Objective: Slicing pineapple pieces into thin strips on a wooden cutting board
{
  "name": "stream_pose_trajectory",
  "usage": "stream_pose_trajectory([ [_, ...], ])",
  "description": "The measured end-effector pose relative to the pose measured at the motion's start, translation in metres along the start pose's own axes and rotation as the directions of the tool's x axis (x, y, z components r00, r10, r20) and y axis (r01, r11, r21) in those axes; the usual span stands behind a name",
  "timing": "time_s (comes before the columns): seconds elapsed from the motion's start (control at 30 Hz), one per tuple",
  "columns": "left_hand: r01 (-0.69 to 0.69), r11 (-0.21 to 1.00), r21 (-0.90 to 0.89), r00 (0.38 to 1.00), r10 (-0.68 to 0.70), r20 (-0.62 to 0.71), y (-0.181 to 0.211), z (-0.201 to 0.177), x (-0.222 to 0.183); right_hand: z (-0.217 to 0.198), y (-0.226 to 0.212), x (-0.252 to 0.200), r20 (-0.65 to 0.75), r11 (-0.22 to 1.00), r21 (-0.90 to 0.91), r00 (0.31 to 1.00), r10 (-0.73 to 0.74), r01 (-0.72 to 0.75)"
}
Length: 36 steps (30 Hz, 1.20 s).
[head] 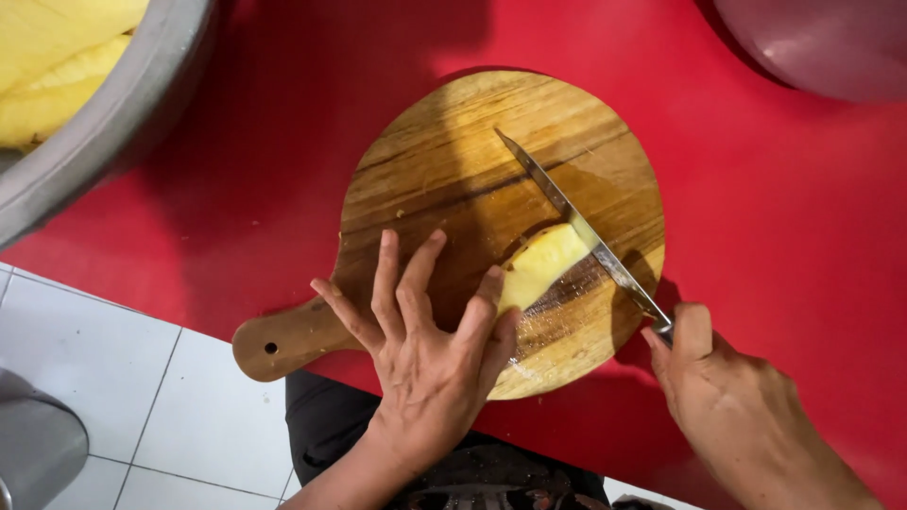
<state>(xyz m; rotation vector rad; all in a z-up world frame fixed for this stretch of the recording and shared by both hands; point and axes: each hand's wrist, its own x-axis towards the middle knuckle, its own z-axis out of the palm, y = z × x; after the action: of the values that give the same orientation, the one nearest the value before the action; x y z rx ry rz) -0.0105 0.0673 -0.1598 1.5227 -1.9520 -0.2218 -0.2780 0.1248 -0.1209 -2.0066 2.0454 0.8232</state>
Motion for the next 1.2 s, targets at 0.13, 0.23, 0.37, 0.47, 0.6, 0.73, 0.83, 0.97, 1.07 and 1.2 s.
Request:
stream_pose_trajectory([
  [0.13,-0.016,1.0,0.019,1.0,0.016,0.001,-0.002,0.0,0.002,0.002,0.002,0.002,-0.084,0.994,-0.065,0.992,-0.091,0.085],
  [0.23,-0.025,1.0,0.015,0.999,0.024,0.035,-0.004,0.001,0.001,-0.008,-0.003,0.004,-0.131,0.982,-0.101,0.976,-0.174,0.162],
  [0.37,-0.036,0.999,0.011,0.999,0.036,0.038,-0.005,0.003,-0.001,-0.036,-0.015,0.02,0.017,0.978,-0.102,0.983,-0.181,0.182],
  [0.47,-0.041,0.999,0.017,0.999,0.04,0.031,-0.002,0.001,0.0,-0.043,-0.026,0.035,0.006,0.976,-0.113,0.982,-0.187,0.186],
  [0.6,-0.024,1.0,0.018,1.0,0.024,0.009,0.0,0.0,0.001,-0.058,-0.036,0.044,-0.066,0.965,-0.226,0.986,-0.155,0.137],
  [0.73,-0.014,1.0,0.001,1.0,0.014,0.0,0.001,0.0,0.001,-0.051,-0.024,0.046,-0.009,0.993,0.066,0.995,-0.098,0.098],
  [0.83,0.003,1.0,0.005,1.0,-0.003,0.009,0.002,-0.001,-0.001,-0.049,-0.017,0.029,-0.172,0.984,0.035,0.971,-0.164,0.173],
  [0.97,0.0,1.0,0.006,1.0,0.0,0.004,0.002,-0.002,0.0,-0.045,-0.012,0.009,-0.065,0.988,0.105,0.993,-0.102,0.109],
  [1.07,-0.001,1.0,-0.003,1.0,0.001,0.007,0.001,-0.001,0.0,-0.033,-0.008,0.002,-0.004,0.991,0.12,0.998,-0.064,0.064],
  [1.2,-0.006,1.0,0.003,1.0,0.006,0.01,-0.001,0.0,0.0,-0.021,-0.007,0.0,0.173,0.997,0.082,0.985,-0.009,-0.005],
])
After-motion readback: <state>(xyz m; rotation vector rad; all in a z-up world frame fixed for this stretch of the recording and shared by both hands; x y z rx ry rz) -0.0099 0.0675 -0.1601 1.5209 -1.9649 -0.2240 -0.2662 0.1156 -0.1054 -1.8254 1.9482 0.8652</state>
